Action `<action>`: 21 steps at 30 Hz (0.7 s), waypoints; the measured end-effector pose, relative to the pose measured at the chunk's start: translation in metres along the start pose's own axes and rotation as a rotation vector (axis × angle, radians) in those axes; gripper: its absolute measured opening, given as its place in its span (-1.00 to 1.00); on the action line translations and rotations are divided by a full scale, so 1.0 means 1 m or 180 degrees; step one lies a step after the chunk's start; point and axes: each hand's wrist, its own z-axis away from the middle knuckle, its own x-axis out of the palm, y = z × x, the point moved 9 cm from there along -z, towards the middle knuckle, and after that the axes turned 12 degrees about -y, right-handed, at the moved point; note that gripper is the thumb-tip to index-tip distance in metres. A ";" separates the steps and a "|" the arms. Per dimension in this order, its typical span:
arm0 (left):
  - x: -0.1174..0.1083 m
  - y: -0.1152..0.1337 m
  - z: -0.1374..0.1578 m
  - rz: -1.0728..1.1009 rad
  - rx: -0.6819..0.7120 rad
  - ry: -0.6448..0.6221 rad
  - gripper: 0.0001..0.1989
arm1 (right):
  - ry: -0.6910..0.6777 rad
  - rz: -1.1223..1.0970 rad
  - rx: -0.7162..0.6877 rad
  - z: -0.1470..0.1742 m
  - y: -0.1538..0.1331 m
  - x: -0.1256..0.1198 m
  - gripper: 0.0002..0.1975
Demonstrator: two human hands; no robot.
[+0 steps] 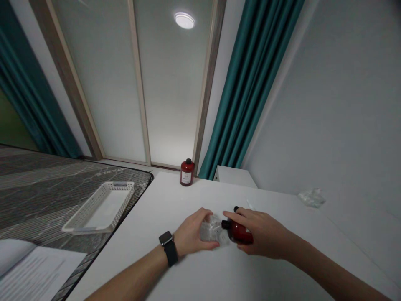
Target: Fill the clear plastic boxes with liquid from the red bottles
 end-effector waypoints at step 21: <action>-0.001 0.001 0.000 0.0011 -0.0004 -0.0041 -0.31 | -0.0016 0.0027 0.0004 -0.001 -0.002 -0.002 -0.23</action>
